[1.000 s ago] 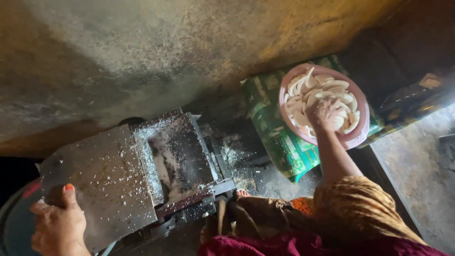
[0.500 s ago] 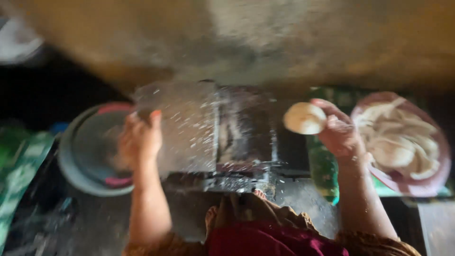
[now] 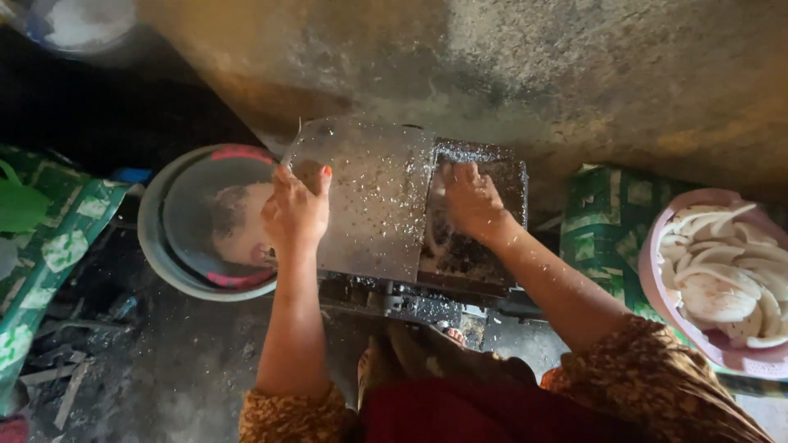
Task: Grating coconut pieces using a mechanical grater machine
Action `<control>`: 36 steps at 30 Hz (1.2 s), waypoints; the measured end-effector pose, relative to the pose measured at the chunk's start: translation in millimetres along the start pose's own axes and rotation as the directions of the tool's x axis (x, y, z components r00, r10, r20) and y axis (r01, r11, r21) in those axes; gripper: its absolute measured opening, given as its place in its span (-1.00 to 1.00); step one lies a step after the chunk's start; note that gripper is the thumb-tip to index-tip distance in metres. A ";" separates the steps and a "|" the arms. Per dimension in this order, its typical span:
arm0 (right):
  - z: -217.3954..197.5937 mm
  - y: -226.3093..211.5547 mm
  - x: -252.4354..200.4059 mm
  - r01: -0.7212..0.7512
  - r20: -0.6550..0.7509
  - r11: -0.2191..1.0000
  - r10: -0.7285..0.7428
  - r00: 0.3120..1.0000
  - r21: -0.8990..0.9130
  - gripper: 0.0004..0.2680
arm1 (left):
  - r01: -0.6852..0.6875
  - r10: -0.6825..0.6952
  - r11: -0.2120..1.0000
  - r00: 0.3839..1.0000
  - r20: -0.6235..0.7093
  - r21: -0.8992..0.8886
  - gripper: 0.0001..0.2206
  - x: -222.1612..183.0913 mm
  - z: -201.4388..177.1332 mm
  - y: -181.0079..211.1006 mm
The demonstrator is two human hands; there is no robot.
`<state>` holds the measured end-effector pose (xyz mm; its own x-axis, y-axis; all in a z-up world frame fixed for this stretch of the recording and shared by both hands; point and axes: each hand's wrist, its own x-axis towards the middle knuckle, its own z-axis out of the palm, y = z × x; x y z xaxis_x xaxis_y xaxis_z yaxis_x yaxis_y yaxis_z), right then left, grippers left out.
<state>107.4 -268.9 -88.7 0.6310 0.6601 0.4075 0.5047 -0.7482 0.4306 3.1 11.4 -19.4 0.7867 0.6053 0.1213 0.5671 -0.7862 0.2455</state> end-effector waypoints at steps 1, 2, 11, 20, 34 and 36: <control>-0.6 -5.5 2.6 -0.003 0.042 0.999 0.002 0.999 0.044 -0.78 | -0.001 0.001 1.000 1.000 0.005 -0.014 -0.35 -2.0 -4.6 1.7; -1.8 -10.9 3.1 -0.011 0.086 0.996 0.004 0.996 0.086 -0.82 | -0.005 0.006 1.000 1.000 0.011 -0.030 -0.36 -5.0 -8.9 3.8; 48.8 -5.5 0.8 0.059 0.214 0.969 -0.112 0.970 0.241 -0.84 | -0.048 0.052 0.997 0.996 -0.073 0.061 -0.37 1.8 1.9 5.1; -50.1 42.4 -42.8 -0.076 0.278 0.914 -0.041 0.960 0.399 -0.55 | 0.002 0.000 1.000 0.999 0.046 -0.029 -0.32 0.4 -9.6 5.2; -57.4 -26.4 -35.7 -0.016 0.282 0.940 -0.086 0.956 0.340 -0.73 | 0.017 -0.014 0.999 0.997 0.080 -0.038 -0.38 -2.3 -12.8 10.2; -57.1 -30.8 -36.0 -0.010 0.284 0.943 -0.090 0.955 0.334 -0.75 | 0.011 -0.010 1.000 0.997 0.080 -0.024 -0.40 -2.6 -9.8 9.1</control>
<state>35.5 -265.9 -70.7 0.7241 0.6789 0.1218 0.6660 -0.7341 0.1328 3.8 3.9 -8.0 0.7982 0.6009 0.0421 0.5700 -0.7760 0.2702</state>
